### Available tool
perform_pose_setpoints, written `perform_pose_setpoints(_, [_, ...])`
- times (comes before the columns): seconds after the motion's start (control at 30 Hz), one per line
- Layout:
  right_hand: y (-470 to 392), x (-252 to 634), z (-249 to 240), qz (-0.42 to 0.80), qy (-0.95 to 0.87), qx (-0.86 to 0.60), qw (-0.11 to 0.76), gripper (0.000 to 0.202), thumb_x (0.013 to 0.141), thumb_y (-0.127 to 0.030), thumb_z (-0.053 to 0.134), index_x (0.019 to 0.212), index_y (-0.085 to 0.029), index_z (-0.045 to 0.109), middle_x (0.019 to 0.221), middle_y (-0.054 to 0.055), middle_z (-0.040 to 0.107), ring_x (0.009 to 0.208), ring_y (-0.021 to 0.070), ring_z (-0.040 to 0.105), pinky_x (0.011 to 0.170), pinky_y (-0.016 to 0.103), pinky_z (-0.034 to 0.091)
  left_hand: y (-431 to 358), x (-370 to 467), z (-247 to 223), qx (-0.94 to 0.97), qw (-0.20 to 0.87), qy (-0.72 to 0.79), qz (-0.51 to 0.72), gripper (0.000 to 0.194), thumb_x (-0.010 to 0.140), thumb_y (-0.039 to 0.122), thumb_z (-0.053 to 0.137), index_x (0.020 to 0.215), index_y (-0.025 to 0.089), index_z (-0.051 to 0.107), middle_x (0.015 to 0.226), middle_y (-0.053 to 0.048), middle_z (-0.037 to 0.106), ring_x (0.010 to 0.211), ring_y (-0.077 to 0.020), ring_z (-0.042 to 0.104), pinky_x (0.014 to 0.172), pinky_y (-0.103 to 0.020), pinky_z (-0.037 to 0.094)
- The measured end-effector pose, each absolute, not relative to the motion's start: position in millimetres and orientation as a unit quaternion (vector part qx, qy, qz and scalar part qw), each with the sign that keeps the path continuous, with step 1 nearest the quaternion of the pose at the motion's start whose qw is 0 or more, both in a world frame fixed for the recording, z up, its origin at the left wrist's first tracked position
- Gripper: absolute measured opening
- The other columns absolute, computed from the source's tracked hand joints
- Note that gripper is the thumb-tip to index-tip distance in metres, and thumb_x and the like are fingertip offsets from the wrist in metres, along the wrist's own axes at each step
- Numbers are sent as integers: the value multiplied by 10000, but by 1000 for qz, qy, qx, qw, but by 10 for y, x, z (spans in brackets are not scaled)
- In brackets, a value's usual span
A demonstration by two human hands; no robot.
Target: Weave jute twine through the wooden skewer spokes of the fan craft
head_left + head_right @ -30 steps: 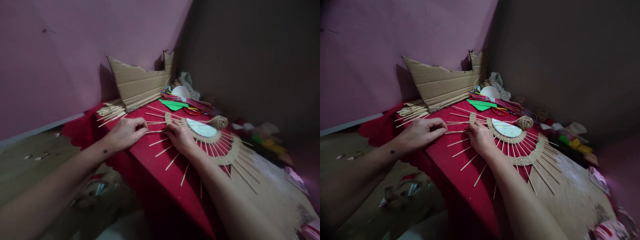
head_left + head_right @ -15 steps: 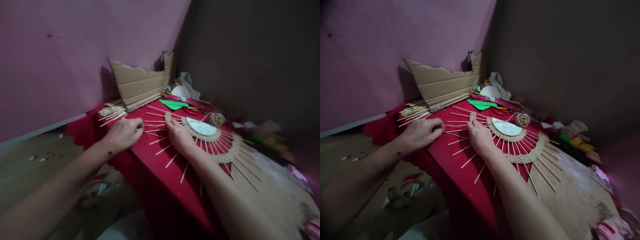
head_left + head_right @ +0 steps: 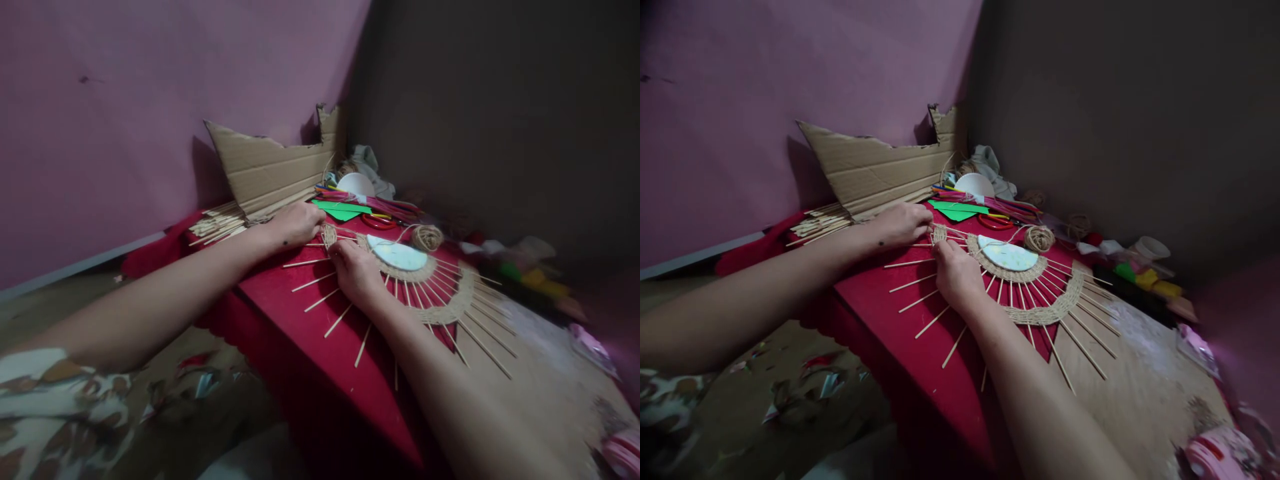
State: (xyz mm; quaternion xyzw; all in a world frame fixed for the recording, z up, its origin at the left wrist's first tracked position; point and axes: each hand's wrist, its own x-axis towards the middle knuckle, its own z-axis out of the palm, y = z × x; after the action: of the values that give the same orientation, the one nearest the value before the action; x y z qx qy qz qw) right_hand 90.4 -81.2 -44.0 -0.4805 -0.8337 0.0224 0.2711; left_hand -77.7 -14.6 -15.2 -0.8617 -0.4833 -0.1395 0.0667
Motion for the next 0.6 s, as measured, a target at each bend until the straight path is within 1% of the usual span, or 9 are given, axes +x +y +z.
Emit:
perform_pose_setpoints(0.13, [-784,951,-447,82,-787,-473,388,174,828,-125,428,861,-200,581,859,51,650,817,184,593,764,304,450,-32,-776,-237,-856,18,-481,-186,287,815,286,443,847,163,701,821,-90,701,767,-210,616,670,-283,423])
perform_pose_setpoints(0.2, [-788,950,-442,77,-780,-470,406,182,813,-117,432,862,-199,587,864,56,644,818,187,585,774,314,454,-18,-823,-275,-845,-3,-486,-222,290,808,294,444,840,169,703,797,-69,701,738,-192,610,668,-271,422])
perform_pose_setpoints(0.27, [-811,927,-431,48,-795,-465,386,194,816,-117,438,888,-191,602,900,78,635,855,202,568,786,329,451,-2,-873,-291,-827,-20,-502,-252,287,789,276,448,830,166,709,788,-58,705,723,-181,607,678,-263,425])
perform_pose_setpoints(0.4, [-861,872,-416,-29,-845,-448,289,246,852,-119,444,975,-188,645,993,109,633,958,247,504,841,388,417,51,-935,-277,-799,-47,-528,-284,284,751,236,472,848,158,727,833,-59,725,733,-181,609,714,-256,433])
perform_pose_setpoints(0.5, [-859,866,-423,-42,-867,-433,242,249,889,-142,445,969,-212,671,1016,87,645,981,250,490,868,419,386,76,-957,-269,-791,-63,-525,-307,301,777,286,484,888,156,732,838,-61,726,723,-176,602,716,-254,434])
perform_pose_setpoints(0.6, [-842,875,-424,-40,-875,-429,221,231,907,-165,452,950,-218,672,1036,76,640,999,243,497,867,413,383,69,-968,-268,-792,-73,-519,-314,309,785,318,484,879,155,729,804,-51,716,708,-167,592,706,-252,431])
